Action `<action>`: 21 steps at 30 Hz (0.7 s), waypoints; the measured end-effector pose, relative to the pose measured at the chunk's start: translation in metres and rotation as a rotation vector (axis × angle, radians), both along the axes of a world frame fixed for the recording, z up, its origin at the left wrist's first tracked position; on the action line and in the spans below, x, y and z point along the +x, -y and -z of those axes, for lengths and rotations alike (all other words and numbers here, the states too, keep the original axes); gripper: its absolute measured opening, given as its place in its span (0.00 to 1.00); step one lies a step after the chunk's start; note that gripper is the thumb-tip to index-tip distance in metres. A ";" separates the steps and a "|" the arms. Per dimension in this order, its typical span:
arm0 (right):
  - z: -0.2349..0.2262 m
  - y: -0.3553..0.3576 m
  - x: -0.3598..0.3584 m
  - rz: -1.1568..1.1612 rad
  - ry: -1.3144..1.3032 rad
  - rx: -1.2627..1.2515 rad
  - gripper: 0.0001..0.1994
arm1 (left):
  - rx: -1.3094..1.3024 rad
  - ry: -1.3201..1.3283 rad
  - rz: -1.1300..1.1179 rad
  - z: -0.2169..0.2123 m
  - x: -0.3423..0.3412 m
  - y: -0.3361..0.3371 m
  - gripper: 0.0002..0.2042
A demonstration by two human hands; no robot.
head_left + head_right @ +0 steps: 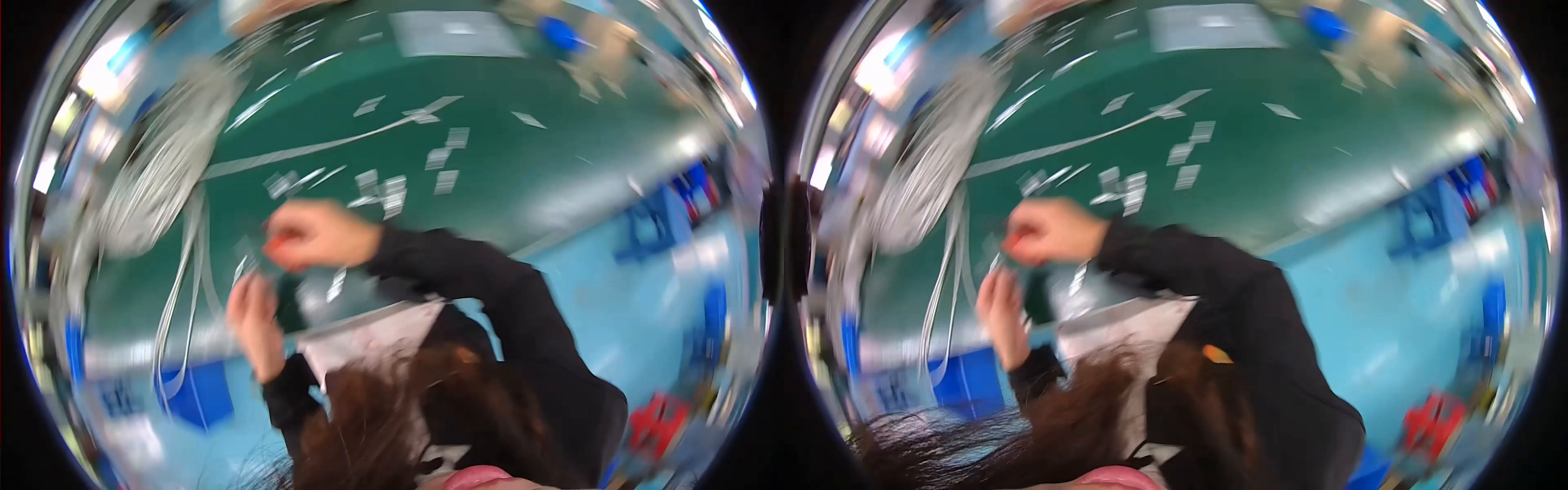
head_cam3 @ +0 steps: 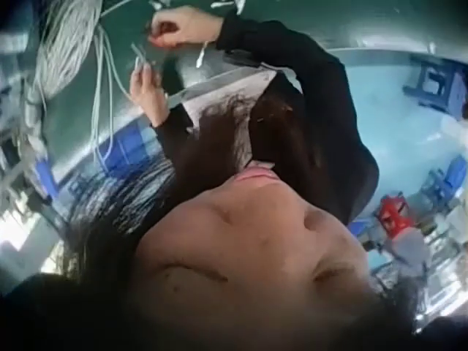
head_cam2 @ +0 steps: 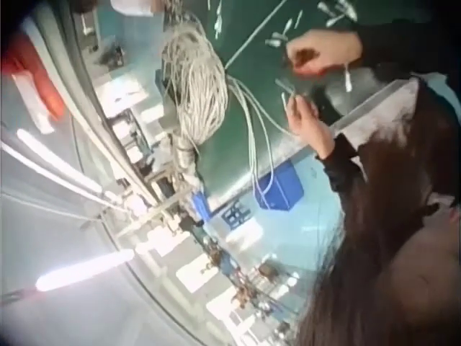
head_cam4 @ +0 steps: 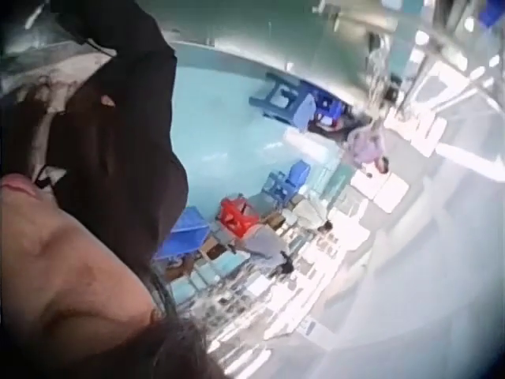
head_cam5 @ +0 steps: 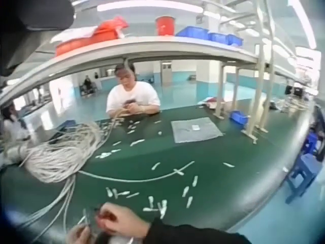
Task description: The person strips the outer casing from a cable by hand, uses shears to cut away the internal fibers, and then trims the ends of the exposed wires.
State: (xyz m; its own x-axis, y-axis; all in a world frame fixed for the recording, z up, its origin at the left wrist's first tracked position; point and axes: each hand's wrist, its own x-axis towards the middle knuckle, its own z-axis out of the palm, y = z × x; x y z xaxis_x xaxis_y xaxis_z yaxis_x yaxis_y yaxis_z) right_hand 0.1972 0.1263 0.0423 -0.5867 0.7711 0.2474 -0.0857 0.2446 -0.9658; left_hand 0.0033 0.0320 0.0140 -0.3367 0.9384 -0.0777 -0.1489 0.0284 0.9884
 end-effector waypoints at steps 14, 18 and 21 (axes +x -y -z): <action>-0.008 -0.003 -0.002 0.212 0.355 1.001 0.26 | -0.069 -0.117 0.075 -0.026 -0.018 0.017 0.09; -0.009 0.001 -0.003 0.188 0.404 1.039 0.25 | -0.068 -0.150 0.104 -0.026 -0.021 0.017 0.09; -0.010 0.003 -0.003 0.159 0.440 1.057 0.24 | -0.080 -0.147 0.123 -0.023 -0.022 0.018 0.10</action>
State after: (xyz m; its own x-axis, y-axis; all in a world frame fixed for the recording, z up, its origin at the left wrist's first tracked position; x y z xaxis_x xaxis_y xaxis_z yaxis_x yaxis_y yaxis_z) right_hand 0.1941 0.1229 0.0519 -0.6968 0.3743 0.6119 0.3117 0.9263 -0.2117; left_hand -0.0191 0.0142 0.0374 -0.2335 0.9658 -0.1126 0.0058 0.1172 0.9931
